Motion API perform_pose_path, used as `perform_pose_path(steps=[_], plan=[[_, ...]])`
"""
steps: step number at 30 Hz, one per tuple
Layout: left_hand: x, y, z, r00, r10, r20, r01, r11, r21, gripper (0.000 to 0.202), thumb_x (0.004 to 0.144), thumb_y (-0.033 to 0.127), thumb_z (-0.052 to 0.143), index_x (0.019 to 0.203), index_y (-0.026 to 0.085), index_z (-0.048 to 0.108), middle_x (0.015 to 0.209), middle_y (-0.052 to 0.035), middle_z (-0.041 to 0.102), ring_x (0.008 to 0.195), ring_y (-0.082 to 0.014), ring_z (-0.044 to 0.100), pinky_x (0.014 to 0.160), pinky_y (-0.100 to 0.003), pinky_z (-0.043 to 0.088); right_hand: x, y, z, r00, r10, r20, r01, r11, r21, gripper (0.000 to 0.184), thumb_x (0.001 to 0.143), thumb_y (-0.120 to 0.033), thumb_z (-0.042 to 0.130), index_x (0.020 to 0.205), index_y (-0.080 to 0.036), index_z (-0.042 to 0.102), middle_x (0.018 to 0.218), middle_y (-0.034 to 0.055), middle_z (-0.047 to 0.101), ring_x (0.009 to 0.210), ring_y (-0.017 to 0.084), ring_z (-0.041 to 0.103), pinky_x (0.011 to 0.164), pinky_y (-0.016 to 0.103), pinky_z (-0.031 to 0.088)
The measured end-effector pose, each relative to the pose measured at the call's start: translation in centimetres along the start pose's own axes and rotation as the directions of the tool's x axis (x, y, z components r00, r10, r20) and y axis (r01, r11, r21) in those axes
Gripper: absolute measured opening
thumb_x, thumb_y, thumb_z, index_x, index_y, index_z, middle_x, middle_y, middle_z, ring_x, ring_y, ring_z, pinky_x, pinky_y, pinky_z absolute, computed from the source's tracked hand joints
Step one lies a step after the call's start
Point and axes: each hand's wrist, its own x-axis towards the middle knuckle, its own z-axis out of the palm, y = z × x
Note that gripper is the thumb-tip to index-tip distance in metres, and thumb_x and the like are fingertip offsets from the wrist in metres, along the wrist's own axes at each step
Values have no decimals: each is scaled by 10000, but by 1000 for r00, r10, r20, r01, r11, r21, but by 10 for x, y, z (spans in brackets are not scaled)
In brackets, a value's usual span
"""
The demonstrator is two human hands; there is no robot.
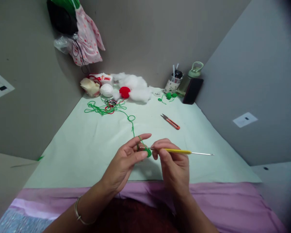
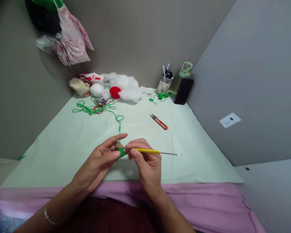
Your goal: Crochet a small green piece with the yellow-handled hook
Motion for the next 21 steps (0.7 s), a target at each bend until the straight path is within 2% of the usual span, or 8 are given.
perform_pose_path(steps=[4,8,11,14,17,19,21], plan=[[1,3,-2,996,-72,56,78,991,-109,484,817,236,806,1298,209,761,876,-13,666,843,-141,578,980,-328,446,-1,-1,-1,996,57,-67,-52,996,78,117,978,-268,697,955,-262,813,869,12,693,694,108,609,669,268,513],[4,5,-5,985,-121,122,149,957,-251,393,776,191,791,1165,138,809,805,-8,633,778,-119,570,1004,-356,477,5,-4,-4,964,242,-108,-208,943,259,123,918,-335,768,867,-228,801,795,16,665,635,96,567,593,235,471],[4,2,-5,990,-109,95,127,969,-211,368,763,214,812,1128,160,821,847,-17,641,847,-142,601,986,-338,477,7,-4,-5,933,353,-67,-311,887,341,155,883,-362,803,844,-212,793,780,16,647,607,88,537,561,225,441],[3,-2,-4,998,-35,49,35,999,-12,421,783,261,851,1200,228,803,912,-18,657,917,-162,607,954,-306,456,5,-1,-5,956,292,-14,-275,915,295,141,916,-366,771,873,-235,801,805,17,663,655,105,564,610,243,464],[1,-4,-5,998,40,46,-47,984,171,432,810,285,864,1234,287,787,942,-16,679,940,-168,601,930,-300,451,0,0,-5,990,140,22,-141,984,110,122,968,-326,716,937,-265,817,895,35,726,798,145,627,708,273,492],[0,-4,-6,996,68,50,-78,968,240,416,829,290,856,1239,305,782,940,-12,695,940,-166,604,936,-302,449,-1,0,-6,996,86,33,-87,996,32,130,986,-304,694,965,-273,819,926,37,749,827,153,636,731,283,495],[0,-4,-7,996,84,42,-93,956,279,409,834,287,855,1235,308,780,944,-10,707,948,-166,613,941,-301,448,-1,0,-7,995,93,21,-94,995,46,123,987,-300,693,972,-275,813,903,25,749,779,142,626,719,280,497]])
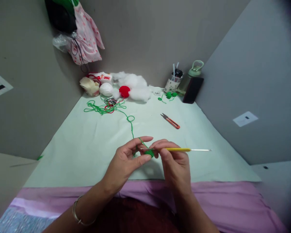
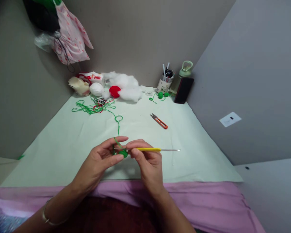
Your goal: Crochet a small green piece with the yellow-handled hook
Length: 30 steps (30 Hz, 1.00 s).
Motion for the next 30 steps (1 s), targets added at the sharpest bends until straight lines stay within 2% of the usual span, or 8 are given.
perform_pose_path(steps=[9,16,19,23,25,27,28,30], plan=[[0,6,2,995,33,-95,-30,999,31,340,800,275,876,1133,298,819,883,-5,678,895,-161,607,851,-278,468,4,-5,0,997,71,0,-70,984,166,171,1019,-313,643,932,-229,763,894,33,772,713,127,659,669,264,523],[-3,7,1,989,86,-124,-71,990,122,322,812,235,854,1124,306,821,861,4,663,857,-155,600,851,-282,463,-3,-12,-6,992,-101,70,108,988,-113,217,1066,-191,518,1038,-251,724,977,30,761,812,145,690,748,307,561],[-3,5,1,977,149,-152,-113,968,223,288,831,212,833,1099,320,827,874,7,673,863,-153,597,873,-280,455,-8,-15,-6,953,-248,172,293,897,-331,256,1038,-101,507,1112,-251,701,1011,47,755,919,172,707,804,337,572],[-3,2,5,957,220,-190,-166,950,262,275,826,191,832,1079,301,838,871,-3,685,839,-152,583,879,-282,463,-12,-10,-6,844,-417,336,535,635,-557,336,981,-57,553,1229,-252,668,1043,84,765,938,209,719,779,371,596],[-3,2,7,966,171,-195,-139,976,167,321,809,221,856,1124,280,829,860,-7,681,785,-139,564,792,-263,472,-15,-4,-6,797,-469,381,589,458,-667,400,964,-70,599,1298,-279,666,1073,95,767,947,229,727,765,387,611],[-1,3,8,989,28,-143,-33,999,-32,417,789,275,880,1198,260,803,821,7,650,659,-97,499,634,-227,433,-16,1,-6,768,-487,416,601,325,-730,472,940,-75,656,1343,-322,668,1096,89,764,989,245,732,781,395,622],[-1,4,8,994,-60,-90,47,988,-145,463,778,296,891,1228,248,790,772,26,613,586,-69,436,582,-213,403,-17,2,-6,758,-505,414,606,309,-733,490,933,-72,671,1347,-335,673,1099,84,761,1004,245,732,783,389,624],[1,6,7,982,-188,8,181,929,-322,495,767,299,899,1241,219,781,666,76,515,495,-27,295,586,-200,417,-17,1,-5,784,-511,353,587,421,-692,465,943,-67,657,1325,-330,689,1093,76,755,993,230,726,780,374,621]])
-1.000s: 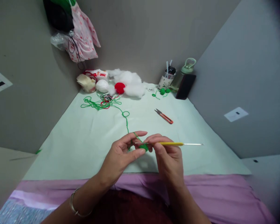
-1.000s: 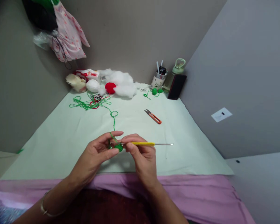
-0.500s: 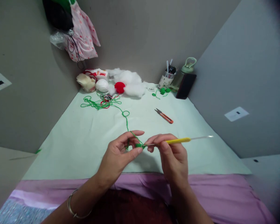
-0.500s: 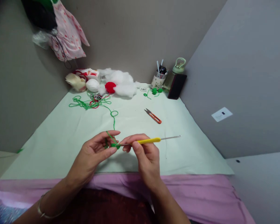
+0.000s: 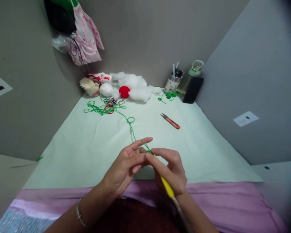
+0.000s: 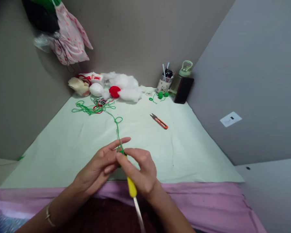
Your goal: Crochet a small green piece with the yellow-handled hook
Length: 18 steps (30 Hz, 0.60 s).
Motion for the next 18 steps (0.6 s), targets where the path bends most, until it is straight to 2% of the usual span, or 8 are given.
perform_pose_path(steps=[2,5,7,9,11,13,16,18], plan=[[1,2,-1,1000,-28,-9,28,997,-74,442,762,252,896,1188,192,798,645,97,490,475,-7,234,730,-230,500,3,-2,-1,985,166,-55,-151,966,212,369,974,-74,602,1236,-301,729,1032,69,751,921,213,710,756,369,605],[1,4,-1,994,70,-83,-73,997,-28,410,750,218,895,1150,205,811,807,54,607,513,-7,304,849,-271,511,11,-4,-2,891,450,-66,-348,768,537,254,1015,-125,558,1056,-268,764,890,48,722,759,182,653,665,342,554],[0,3,0,993,95,-72,-93,995,31,472,744,239,903,1204,242,799,886,21,635,610,-48,430,821,-270,489,15,-4,0,850,526,-19,-382,642,665,223,1025,-168,570,985,-259,769,864,40,716,716,163,629,633,317,531],[0,1,1,995,89,-36,-86,993,80,520,757,264,898,1263,268,777,902,-4,645,769,-115,532,813,-270,462,17,-3,2,852,522,40,-402,604,688,204,1020,-185,596,979,-261,781,914,44,744,782,168,658,668,312,545],[0,-1,1,994,105,-23,-102,988,114,507,779,274,883,1274,271,773,918,-18,657,874,-150,556,836,-272,445,16,-2,4,865,499,48,-406,643,649,214,1014,-164,606,1016,-274,789,964,47,768,864,181,687,709,318,565],[0,-3,2,990,135,-45,-128,984,123,468,791,266,876,1250,264,782,921,-16,663,887,-147,551,847,-266,435,14,-3,5,890,455,25,-389,730,562,266,1010,-122,594,1078,-291,787,968,45,771,882,187,702,728,331,582],[2,-6,2,990,123,-66,-119,991,53,483,773,273,897,1243,253,785,896,-5,668,838,-124,548,816,-247,433,8,-5,4,960,280,-32,-258,920,294,366,963,-85,648,1208,-326,775,1057,65,770,944,216,721,764,370,606],[4,-6,1,999,40,-21,-41,999,-35,503,762,291,907,1244,219,785,872,-8,669,797,-111,551,820,-249,452,7,-5,2,984,174,-41,-165,972,168,414,936,-86,683,1250,-343,766,1111,74,772,964,233,727,761,381,613]])
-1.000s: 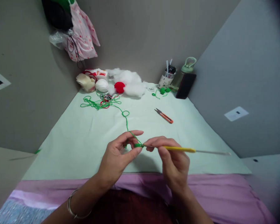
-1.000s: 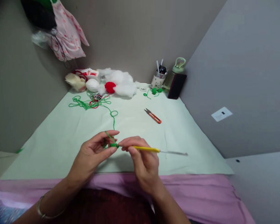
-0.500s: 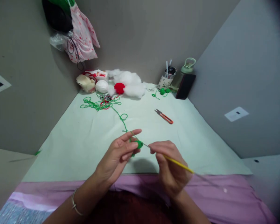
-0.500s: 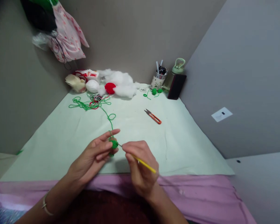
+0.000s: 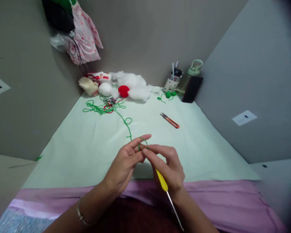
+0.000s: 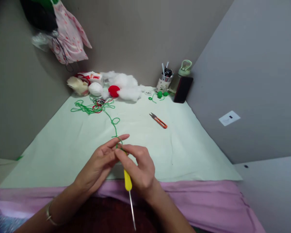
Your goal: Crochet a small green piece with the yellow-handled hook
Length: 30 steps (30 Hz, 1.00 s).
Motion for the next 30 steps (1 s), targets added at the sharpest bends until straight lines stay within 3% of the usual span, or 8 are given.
perform_pose_path(steps=[3,7,9,14,21,24,26,30], plan=[[2,3,-3,995,-91,37,95,988,-123,401,771,268,898,1149,167,815,806,8,631,722,-87,538,944,-309,490,4,1,-3,991,114,-65,-106,988,117,311,962,-113,651,1151,-314,795,987,61,773,853,212,710,712,363,594],[2,6,-6,1000,-9,-7,8,996,-90,341,770,216,889,1105,212,823,854,12,633,813,-109,584,1005,-322,460,11,4,-2,913,402,-63,-326,815,480,167,1006,-213,626,984,-258,784,837,30,702,687,157,619,630,318,522],[1,4,-6,1000,25,-8,-26,1000,-15,402,775,218,887,1167,251,808,872,13,643,852,-118,580,942,-276,443,12,6,0,900,435,-4,-362,753,550,149,1005,-235,637,968,-254,780,836,22,691,699,150,608,647,312,509],[-2,4,-3,999,42,-16,-41,997,67,437,792,240,866,1222,258,787,870,13,622,869,-132,555,905,-271,413,9,9,2,885,466,15,-386,714,584,141,999,-226,651,989,-259,789,863,13,677,716,134,593,683,306,492],[-1,6,-6,997,-27,73,32,997,-66,334,807,223,777,1135,168,808,866,-15,608,907,-180,598,1076,-402,399,15,8,-2,841,540,27,-412,608,679,129,971,-266,686,895,-220,779,792,19,648,687,134,572,640,283,474],[0,4,-6,997,-14,78,18,999,-47,331,802,229,786,1129,179,811,862,-15,611,895,-174,591,1039,-379,424,16,9,-1,830,547,112,-438,512,739,140,970,-286,689,885,-224,780,786,17,648,655,128,564,594,264,463],[-2,1,-5,997,26,74,-31,998,62,368,810,247,813,1177,224,801,900,-17,640,923,-172,585,984,-332,436,13,9,1,844,516,146,-450,532,717,136,979,-292,686,907,-241,789,818,19,676,682,132,585,619,265,479],[-3,-3,-5,990,108,87,-126,961,245,386,829,279,849,1209,308,790,986,-12,687,988,-166,579,946,-279,441,8,7,4,887,448,113,-421,682,598,138,994,-268,676,980,-278,814,944,41,760,894,174,667,788,299,532]])
